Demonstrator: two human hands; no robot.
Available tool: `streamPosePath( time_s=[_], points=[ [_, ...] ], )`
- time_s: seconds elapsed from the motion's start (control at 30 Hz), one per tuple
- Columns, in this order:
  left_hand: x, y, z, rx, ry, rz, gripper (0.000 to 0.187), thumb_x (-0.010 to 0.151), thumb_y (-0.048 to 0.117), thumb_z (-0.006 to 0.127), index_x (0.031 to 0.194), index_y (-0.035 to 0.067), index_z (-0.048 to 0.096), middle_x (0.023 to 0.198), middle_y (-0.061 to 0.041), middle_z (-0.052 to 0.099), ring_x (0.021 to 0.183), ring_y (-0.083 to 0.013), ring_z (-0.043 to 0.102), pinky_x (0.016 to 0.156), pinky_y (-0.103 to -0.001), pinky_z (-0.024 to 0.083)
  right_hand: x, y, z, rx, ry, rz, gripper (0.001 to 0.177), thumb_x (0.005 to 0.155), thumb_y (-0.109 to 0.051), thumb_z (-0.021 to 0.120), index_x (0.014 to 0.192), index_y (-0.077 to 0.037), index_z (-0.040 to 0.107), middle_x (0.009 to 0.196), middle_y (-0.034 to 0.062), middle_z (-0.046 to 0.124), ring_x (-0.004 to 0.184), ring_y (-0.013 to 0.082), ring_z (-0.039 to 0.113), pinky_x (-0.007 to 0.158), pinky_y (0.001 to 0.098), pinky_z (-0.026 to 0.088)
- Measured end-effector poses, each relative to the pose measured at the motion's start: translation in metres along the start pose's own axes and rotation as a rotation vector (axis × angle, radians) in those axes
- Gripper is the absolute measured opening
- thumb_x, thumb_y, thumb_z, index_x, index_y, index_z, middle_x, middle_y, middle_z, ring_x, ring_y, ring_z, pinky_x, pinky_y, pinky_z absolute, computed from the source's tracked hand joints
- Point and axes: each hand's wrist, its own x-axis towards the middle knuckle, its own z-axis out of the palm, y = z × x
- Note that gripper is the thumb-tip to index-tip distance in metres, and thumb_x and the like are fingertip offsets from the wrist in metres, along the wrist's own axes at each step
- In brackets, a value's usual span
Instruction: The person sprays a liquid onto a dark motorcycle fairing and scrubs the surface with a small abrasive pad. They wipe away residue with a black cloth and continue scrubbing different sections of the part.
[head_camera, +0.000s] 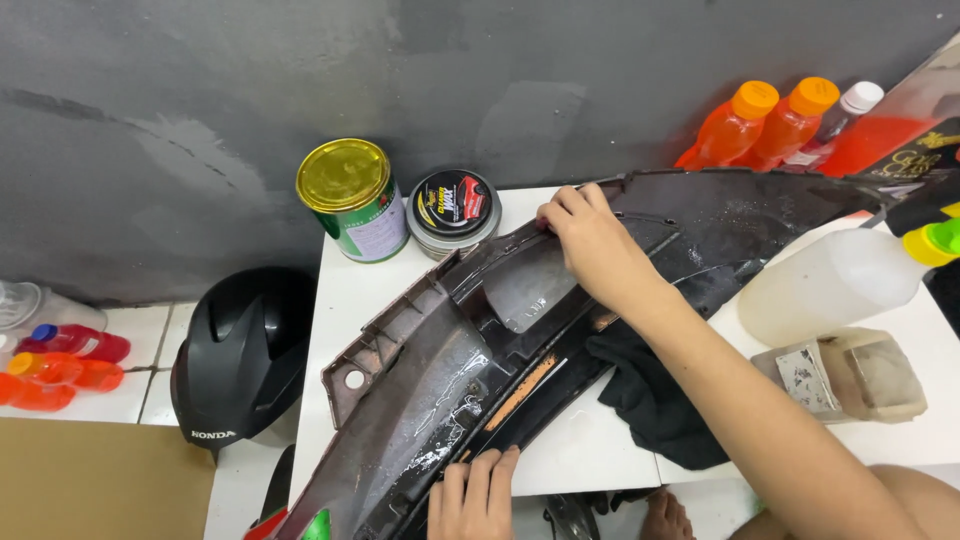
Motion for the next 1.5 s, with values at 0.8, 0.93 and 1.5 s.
streamPosePath(
  time_s=[0.8,0.93,1.5],
  points=[
    [0.001,0.0,0.002,0.02,0.056,0.013,0.024,0.094,0.004,0.064,0.098,0.024,0.076,0.092,0.008,0.069,0.067,-0.0151,0.054,0.05,-0.029,0.042,-0.034,0.037,-0.002,-0.101,0.437,0.103,0.016,0.102,0.003,0.064,0.117,0.006,0.07,0.101,0.0179,0.057,0.088,0.0336,0.051,0.079,0.0422,0.051],
    [-0.007,-0.002,0.01,0.006,0.015,0.008,0.026,0.093,0.004,0.063,0.101,0.025,0.076,0.094,0.009,0.069,0.066,-0.0151,0.053,0.049,-0.029,0.042,-0.036,0.029,-0.002,-0.04,0.309,-0.015,0.021,0.102,0.001,0.063,0.122,0.005,0.068,0.106,0.0156,0.058,0.093,0.0321,0.052,0.077,0.0423,0.054],
    [-0.009,-0.007,0.013,0.054,0.108,0.018,0.042,0.089,-0.006,0.053,0.094,0.029,0.077,0.087,0.011,0.07,0.059,-0.0111,0.051,0.045,-0.027,0.04,-0.044,0.059,-0.003,0.005,0.424,-0.027,0.025,0.099,0.005,0.067,0.122,-0.003,0.073,0.107,0.0158,0.06,0.094,0.0306,0.052,0.087,0.0403,0.051]
  ],
)
